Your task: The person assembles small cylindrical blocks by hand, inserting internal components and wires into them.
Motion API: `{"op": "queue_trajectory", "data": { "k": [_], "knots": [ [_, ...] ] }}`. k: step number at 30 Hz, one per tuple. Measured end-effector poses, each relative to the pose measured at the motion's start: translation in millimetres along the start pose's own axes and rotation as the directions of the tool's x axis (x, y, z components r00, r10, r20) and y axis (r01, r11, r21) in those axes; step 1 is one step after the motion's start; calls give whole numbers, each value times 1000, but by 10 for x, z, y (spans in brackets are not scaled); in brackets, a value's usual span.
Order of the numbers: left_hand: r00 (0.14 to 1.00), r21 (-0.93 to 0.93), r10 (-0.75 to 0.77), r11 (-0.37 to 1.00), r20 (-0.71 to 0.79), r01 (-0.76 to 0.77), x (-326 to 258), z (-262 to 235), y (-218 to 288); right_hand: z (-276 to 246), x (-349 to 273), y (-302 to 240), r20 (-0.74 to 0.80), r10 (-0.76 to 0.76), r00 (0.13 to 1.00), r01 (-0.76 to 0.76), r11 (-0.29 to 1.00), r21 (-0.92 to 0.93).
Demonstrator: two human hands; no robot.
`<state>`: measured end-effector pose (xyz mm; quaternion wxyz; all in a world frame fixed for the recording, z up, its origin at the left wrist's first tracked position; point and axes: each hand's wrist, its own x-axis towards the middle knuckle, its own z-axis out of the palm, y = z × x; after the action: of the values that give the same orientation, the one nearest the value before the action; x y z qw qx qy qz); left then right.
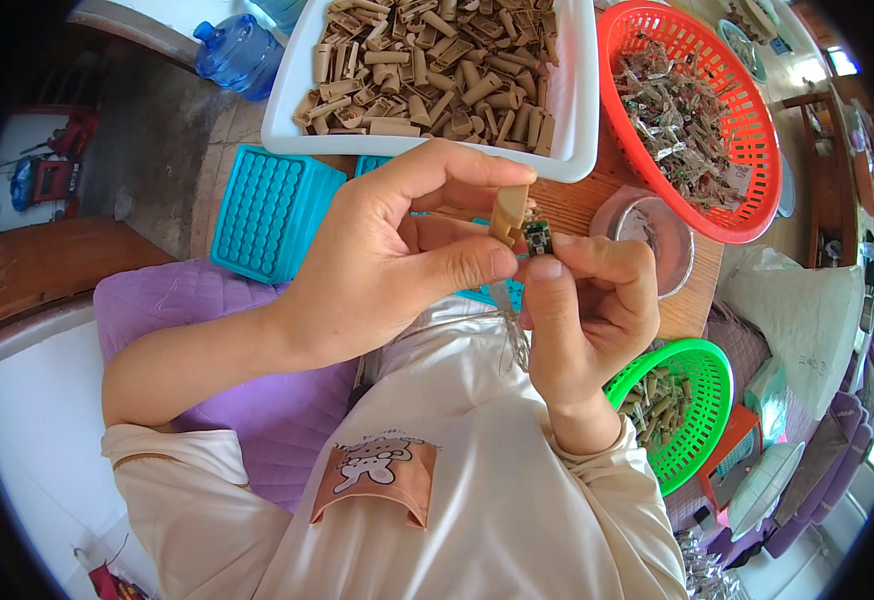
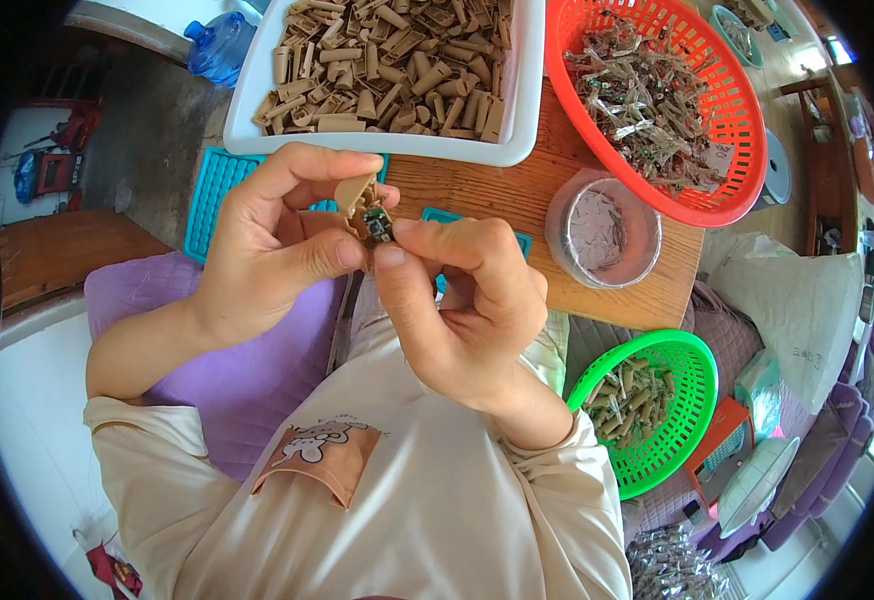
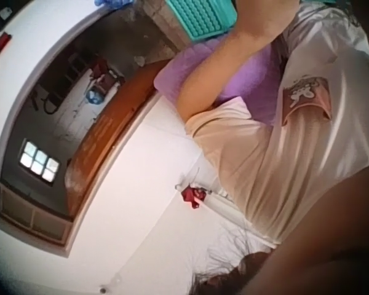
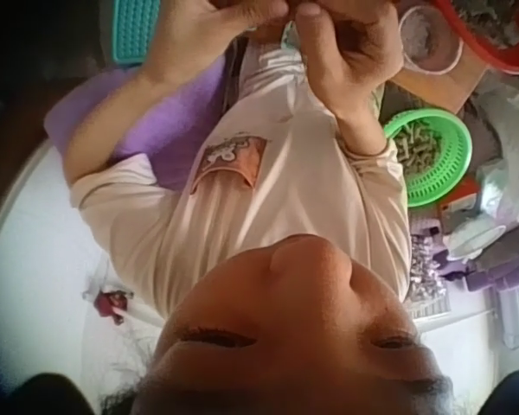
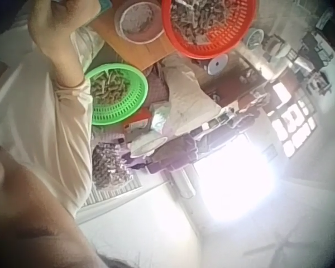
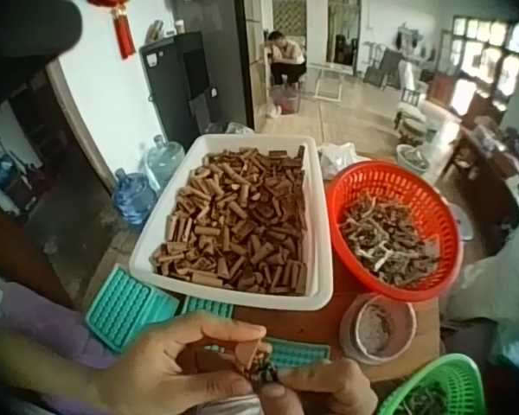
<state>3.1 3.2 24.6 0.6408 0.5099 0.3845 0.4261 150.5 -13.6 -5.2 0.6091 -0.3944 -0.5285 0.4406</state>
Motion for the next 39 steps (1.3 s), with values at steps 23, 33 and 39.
{"op": "queue_trajectory", "data": {
  "k": [23,33,39],
  "knots": [
    [999,5,-31,1000,-22,31,42,-48,-18,174,-28,104,-135,40,990,-14,982,190],
    [997,-104,-75,992,-13,73,51,-88,-19,83,24,229,81,-173,982,178,981,-72],
    [994,-159,-109,981,-5,107,55,-75,-40,126,9,295,95,-165,982,175,978,-113]
  ]
}}
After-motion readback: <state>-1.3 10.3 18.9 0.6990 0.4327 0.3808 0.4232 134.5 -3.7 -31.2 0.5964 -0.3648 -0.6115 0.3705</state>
